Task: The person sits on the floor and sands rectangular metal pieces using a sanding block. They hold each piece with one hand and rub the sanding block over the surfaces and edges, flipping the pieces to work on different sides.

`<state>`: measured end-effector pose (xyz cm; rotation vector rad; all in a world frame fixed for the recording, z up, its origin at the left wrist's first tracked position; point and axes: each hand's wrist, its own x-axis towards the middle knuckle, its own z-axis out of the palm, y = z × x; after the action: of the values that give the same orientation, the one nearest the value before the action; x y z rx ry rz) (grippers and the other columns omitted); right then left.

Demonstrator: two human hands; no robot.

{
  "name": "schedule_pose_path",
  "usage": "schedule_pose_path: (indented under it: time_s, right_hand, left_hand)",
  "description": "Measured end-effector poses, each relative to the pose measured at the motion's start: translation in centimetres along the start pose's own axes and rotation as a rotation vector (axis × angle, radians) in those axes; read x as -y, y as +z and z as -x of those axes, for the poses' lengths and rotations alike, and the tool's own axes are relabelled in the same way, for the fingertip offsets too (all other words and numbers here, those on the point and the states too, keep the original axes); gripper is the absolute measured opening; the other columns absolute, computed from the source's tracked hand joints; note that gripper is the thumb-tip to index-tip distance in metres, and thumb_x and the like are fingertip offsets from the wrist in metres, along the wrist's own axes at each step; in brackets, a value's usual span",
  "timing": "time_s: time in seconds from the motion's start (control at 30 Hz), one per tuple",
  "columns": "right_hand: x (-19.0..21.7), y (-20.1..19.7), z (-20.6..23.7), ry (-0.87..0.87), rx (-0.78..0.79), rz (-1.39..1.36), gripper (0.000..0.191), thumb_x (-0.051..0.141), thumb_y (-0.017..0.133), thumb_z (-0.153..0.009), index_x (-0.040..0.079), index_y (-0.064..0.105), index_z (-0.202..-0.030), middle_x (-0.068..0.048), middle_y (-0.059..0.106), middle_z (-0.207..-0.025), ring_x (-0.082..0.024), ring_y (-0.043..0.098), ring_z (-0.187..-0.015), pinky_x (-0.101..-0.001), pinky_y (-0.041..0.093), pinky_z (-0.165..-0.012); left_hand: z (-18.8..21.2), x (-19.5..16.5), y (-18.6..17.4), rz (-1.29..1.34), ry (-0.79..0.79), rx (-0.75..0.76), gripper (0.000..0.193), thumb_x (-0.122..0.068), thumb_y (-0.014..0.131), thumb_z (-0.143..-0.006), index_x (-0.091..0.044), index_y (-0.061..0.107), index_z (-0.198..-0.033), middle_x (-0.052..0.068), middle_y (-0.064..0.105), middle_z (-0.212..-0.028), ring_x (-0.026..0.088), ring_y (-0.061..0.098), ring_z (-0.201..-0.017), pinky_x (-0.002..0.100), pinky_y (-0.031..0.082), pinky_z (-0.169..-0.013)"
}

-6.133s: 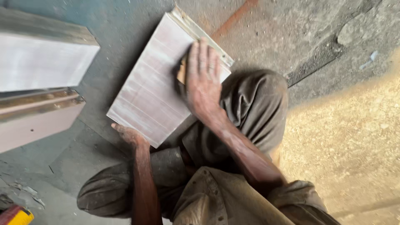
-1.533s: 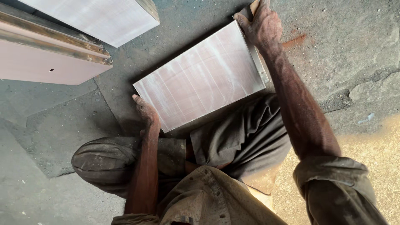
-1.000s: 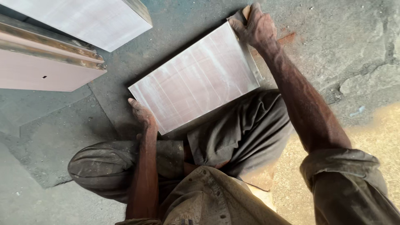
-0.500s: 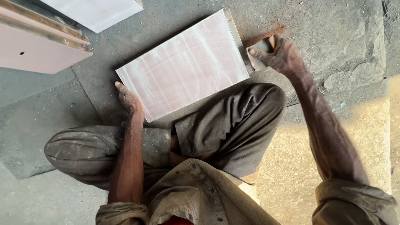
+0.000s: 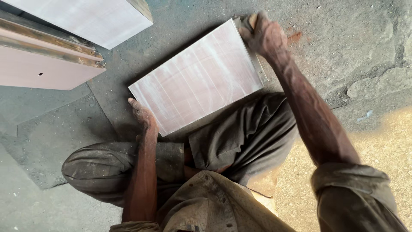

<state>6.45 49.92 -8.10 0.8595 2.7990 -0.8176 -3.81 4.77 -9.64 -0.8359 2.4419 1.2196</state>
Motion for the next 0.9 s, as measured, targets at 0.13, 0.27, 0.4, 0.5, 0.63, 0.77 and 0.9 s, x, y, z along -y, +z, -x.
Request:
schedule_pose_path:
  time_s: [0.13, 0.27, 0.4, 0.5, 0.63, 0.77, 0.9]
  right_hand:
    - [-2.3, -0.2, 5.5, -0.115, 0.105, -0.135, 0.063, 0.057, 0.069, -0.103, -0.003, 0.062, -0.122, -0.015, 0.071, -0.082, -0.014, 0.060, -0.050, -0.0293, 0.051, -0.035]
    - [-0.1, 0.6, 1.5, -0.007, -0.006, -0.181, 0.054, 0.052, 0.073, -0.108, 0.000, 0.063, -0.119, -0.014, 0.071, -0.083, -0.014, 0.059, -0.050, -0.0297, 0.049, -0.035]
    - [3.0, 0.4, -4.2, 0.028, -0.009, -0.133, 0.058, 0.059, 0.069, -0.107, 0.002, 0.064, -0.119, -0.013, 0.073, -0.084, -0.015, 0.057, -0.054, -0.0297, 0.045, -0.040]
    - [0.9, 0.7, -2.2, -0.013, 0.108, -0.290, 0.053, 0.051, 0.063, -0.109, 0.003, 0.062, -0.133, -0.011, 0.072, -0.089, -0.011, 0.057, -0.053, -0.0246, 0.045, -0.036]
    - [-6.0, 0.9, 7.4, -0.124, 0.371, -0.197, 0.052, 0.043, 0.055, -0.108, 0.009, 0.058, -0.148, -0.009, 0.072, -0.087, -0.012, 0.056, -0.048, -0.0271, 0.047, -0.032]
    - [-8.7, -1.0, 10.6, -0.188, 0.416, 0.185, 0.049, 0.050, 0.061, -0.105, 0.009, 0.063, -0.133, -0.011, 0.074, -0.085, -0.017, 0.059, -0.053, -0.0327, 0.052, -0.041]
    - [-7.0, -5.0, 8.3, 0.066, 0.235, -0.277, 0.058, 0.055, 0.069, -0.103, -0.001, 0.061, -0.120, -0.011, 0.070, -0.088, -0.011, 0.065, -0.058, -0.0291, 0.056, -0.042]
  left_hand:
    - [0.8, -0.4, -0.3, -0.021, -0.167, 0.090, 0.091, -0.072, 0.013, -0.102, -0.007, 0.035, -0.161, 0.022, 0.042, -0.163, 0.041, 0.041, -0.152, 0.069, 0.026, -0.122]
    - [1.2, -1.0, -0.5, -0.211, -0.164, 0.058, 0.089, -0.070, 0.008, -0.100, -0.010, 0.033, -0.162, 0.020, 0.039, -0.166, 0.041, 0.031, -0.154, 0.076, 0.008, -0.117]
    - [0.1, -0.5, 0.0, -0.046, -0.098, 0.023, 0.091, -0.071, 0.019, -0.108, -0.001, 0.035, -0.162, 0.029, 0.035, -0.166, 0.044, 0.038, -0.154, 0.058, 0.035, -0.124]
    - [-0.4, 0.1, 0.2, 0.035, -0.047, 0.008, 0.088, -0.070, 0.022, -0.108, -0.001, 0.039, -0.160, 0.027, 0.039, -0.165, 0.041, 0.042, -0.153, 0.055, 0.038, -0.125]
    - [0.2, -0.2, 0.1, 0.121, -0.090, 0.057, 0.084, -0.067, 0.020, -0.102, -0.007, 0.035, -0.159, 0.023, 0.048, -0.157, 0.038, 0.055, -0.143, 0.054, 0.049, -0.117]
    - [0.8, -1.2, 0.2, 0.035, -0.073, 0.050, 0.083, -0.066, 0.017, -0.102, -0.009, 0.033, -0.160, 0.022, 0.045, -0.158, 0.037, 0.050, -0.144, 0.057, 0.043, -0.116]
    - [0.8, -1.4, 0.2, -0.039, -0.074, 0.063, 0.084, -0.067, 0.014, -0.102, -0.010, 0.031, -0.161, 0.021, 0.045, -0.159, 0.036, 0.049, -0.146, 0.054, 0.043, -0.119]
